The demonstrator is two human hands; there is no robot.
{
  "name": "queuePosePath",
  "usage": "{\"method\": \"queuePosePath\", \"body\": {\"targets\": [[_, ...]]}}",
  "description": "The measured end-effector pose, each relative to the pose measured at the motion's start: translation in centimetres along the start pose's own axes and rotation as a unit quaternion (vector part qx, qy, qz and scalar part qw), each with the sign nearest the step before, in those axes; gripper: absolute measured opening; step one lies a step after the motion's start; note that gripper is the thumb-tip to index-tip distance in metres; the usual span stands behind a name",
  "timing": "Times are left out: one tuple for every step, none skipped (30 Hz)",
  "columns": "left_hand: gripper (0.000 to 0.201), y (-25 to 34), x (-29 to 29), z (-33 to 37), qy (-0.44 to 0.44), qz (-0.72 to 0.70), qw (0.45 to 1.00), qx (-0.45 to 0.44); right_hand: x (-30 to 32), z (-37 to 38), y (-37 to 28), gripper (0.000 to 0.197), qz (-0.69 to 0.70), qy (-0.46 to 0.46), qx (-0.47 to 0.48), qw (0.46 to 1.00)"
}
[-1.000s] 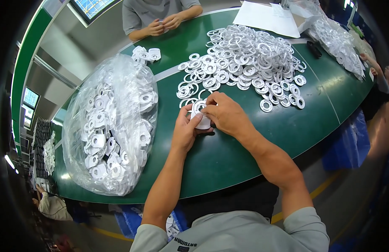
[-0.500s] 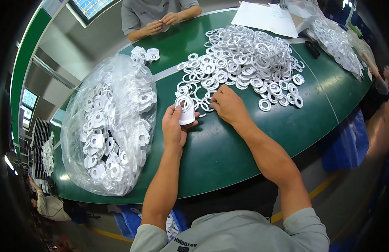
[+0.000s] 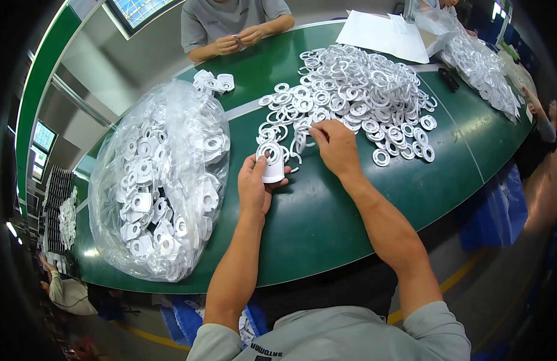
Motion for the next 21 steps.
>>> {"method": "queuePosePath", "body": {"targets": [[0.027,-0.1,0.0,0.1,0.0,0.001,1.0,-0.001,0.0,0.0,-0.1,0.013,-0.001,0.001,0.001,1.0],[0.027,-0.1,0.0,0.1,-0.001,0.002,1.0,-0.001,-0.5,-0.2,1.8,0.012,0.119,-0.009,-0.106,0.987],[0.027,-0.2,-0.1,0.1,-0.002,0.002,1.0,-0.001,-1.5,-0.9,3.5,0.011,0.235,-0.018,-0.21,0.949],[0.027,-0.2,0.0,0.1,0.0,0.006,1.0,-0.002,-1.4,-0.9,3.4,0.011,0.235,-0.018,-0.21,0.949],[0.027,-0.2,0.0,0.1,0.001,0.009,1.0,-0.002,-1.7,-1.1,3.7,0.011,0.275,-0.019,-0.244,0.93],[0.027,-0.2,0.1,0.1,0.002,0.009,1.0,-0.002,-2.0,-1.4,4.1,0.012,0.314,-0.019,-0.277,0.908],[0.027,-0.2,0.0,0.1,-0.001,0.006,1.0,-0.003,-2.0,-1.5,4.3,0.012,0.315,-0.019,-0.277,0.908],[0.027,-0.2,0.0,0.1,-0.004,0.003,1.0,-0.004,-1.8,-1.2,4.2,0.013,0.277,-0.024,-0.238,0.93],[0.027,-0.2,-0.1,0.1,-0.004,0.003,1.0,-0.004,-1.6,-1.0,3.9,0.016,0.239,-0.029,-0.199,0.95],[0.026,-0.2,-0.1,0.2,-0.006,0.006,1.0,-0.005,-1.6,-1.0,4.0,0.016,0.239,-0.03,-0.199,0.95],[0.026,-0.2,-0.1,0.2,-0.007,0.009,1.0,-0.006,-1.8,-1.1,4.2,0.015,0.278,-0.026,-0.206,0.938],[0.026,-0.2,-0.1,0.2,-0.007,0.009,1.0,-0.005,-2.0,-1.2,4.3,0.015,0.316,-0.023,-0.213,0.924],[0.026,-0.3,-0.1,0.2,-0.009,0.006,1.0,-0.002,-1.9,-1.3,4.0,0.015,0.316,-0.024,-0.214,0.924],[0.025,-0.4,-0.1,0.2,-0.012,0.003,1.0,0.002,-1.8,-1.3,3.5,0.015,0.324,-0.039,-0.211,0.921],[0.025,-0.4,-0.1,0.3,-0.01,0.003,1.0,0.002,-1.7,-1.4,2.9,0.015,0.332,-0.053,-0.208,0.919],[0.025,-0.4,-0.4,0.2,-0.019,0.001,1.0,0.01,-1.5,-1.4,2.5,0.015,0.333,-0.054,-0.209,0.918],[0.024,-0.5,-0.6,0.1,-0.028,-0.001,0.999,0.018,-2.1,-1.9,2.1,0.015,0.387,-0.077,-0.24,0.887],[0.024,-0.5,-0.5,0.0,-0.026,0.0,0.999,0.018,-3.0,-2.5,1.9,0.015,0.439,-0.1,-0.271,0.851],[0.022,-0.6,-0.8,0.0,-0.039,-0.013,0.999,0.013,-3.0,-2.7,1.8,0.015,0.438,-0.099,-0.271,0.851],[0.02,-0.7,-1.1,0.0,-0.052,-0.025,0.998,0.007,-3.7,-3.2,1.4,0.017,0.423,-0.128,-0.276,0.854],[0.02,-1.0,-1.2,0.0,-0.053,-0.025,0.998,0.008,-4.5,-3.7,1.0,0.018,0.407,-0.157,-0.281,0.855]]}}
Point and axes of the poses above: each hand's wrist, its own z-axis towards the middle knuckle, its own x-axis out of the back of the hand, y = z × x, the point moved 10 cm from there along z, towards the middle knuckle, and after that the axes turned 3 degrees about -z, right-handed, at the moved point
